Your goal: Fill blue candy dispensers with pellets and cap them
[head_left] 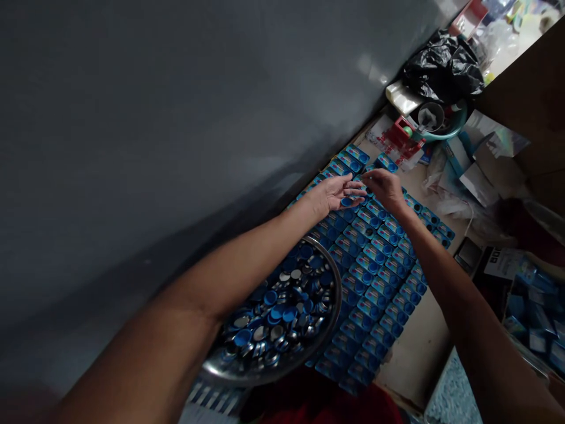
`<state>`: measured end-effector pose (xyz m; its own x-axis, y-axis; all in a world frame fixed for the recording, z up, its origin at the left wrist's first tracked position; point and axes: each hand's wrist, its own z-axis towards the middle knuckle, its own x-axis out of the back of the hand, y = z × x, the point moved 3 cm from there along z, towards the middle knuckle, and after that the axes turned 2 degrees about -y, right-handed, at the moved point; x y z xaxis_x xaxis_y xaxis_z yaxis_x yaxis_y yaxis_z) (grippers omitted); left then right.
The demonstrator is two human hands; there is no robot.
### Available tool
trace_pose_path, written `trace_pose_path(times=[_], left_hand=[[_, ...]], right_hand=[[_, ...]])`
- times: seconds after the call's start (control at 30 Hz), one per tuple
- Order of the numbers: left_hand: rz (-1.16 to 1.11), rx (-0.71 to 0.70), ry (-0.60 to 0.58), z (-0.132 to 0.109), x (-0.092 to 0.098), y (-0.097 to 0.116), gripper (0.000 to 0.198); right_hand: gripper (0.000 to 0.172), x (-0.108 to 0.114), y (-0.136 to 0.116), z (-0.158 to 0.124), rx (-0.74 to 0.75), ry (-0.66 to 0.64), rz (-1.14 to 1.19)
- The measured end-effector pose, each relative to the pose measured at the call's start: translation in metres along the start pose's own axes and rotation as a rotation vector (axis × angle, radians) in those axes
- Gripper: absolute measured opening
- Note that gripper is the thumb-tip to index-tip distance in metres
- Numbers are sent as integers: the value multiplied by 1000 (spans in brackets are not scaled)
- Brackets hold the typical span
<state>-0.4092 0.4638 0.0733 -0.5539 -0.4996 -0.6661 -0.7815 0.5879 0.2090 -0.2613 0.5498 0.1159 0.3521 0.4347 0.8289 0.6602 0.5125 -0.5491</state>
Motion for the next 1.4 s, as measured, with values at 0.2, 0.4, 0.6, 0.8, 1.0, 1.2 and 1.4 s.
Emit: trace_pose_path(times=[0.2,0.4,0.6,0.8,1.0,1.2,1.4], left_hand=[[46,-2,73,2,-8,-7,45],[145,50,144,-14,-19,-9,42],[145,-55,163,-23,-10,6,33],[135,-60,89,-17,-3,14,33],[169,-53,114,-17,-7,11,38],[150,-97,213,-24,-7,-5,34],[-66,-151,140,-10,-26,-24,26]], right_hand=[[23,-21,-22,-25,230,-166,181],[29,-3,11,-17,-90,37,306],[24,6,25,11,-231,16,-99],[23,-7,18,33,-375,-196,-387],[35,4,15,35,-408,-225,-383],[32,-19,-32,-36,-162,-30,-139],[39,-20,-46,-71,-97,99,-59]])
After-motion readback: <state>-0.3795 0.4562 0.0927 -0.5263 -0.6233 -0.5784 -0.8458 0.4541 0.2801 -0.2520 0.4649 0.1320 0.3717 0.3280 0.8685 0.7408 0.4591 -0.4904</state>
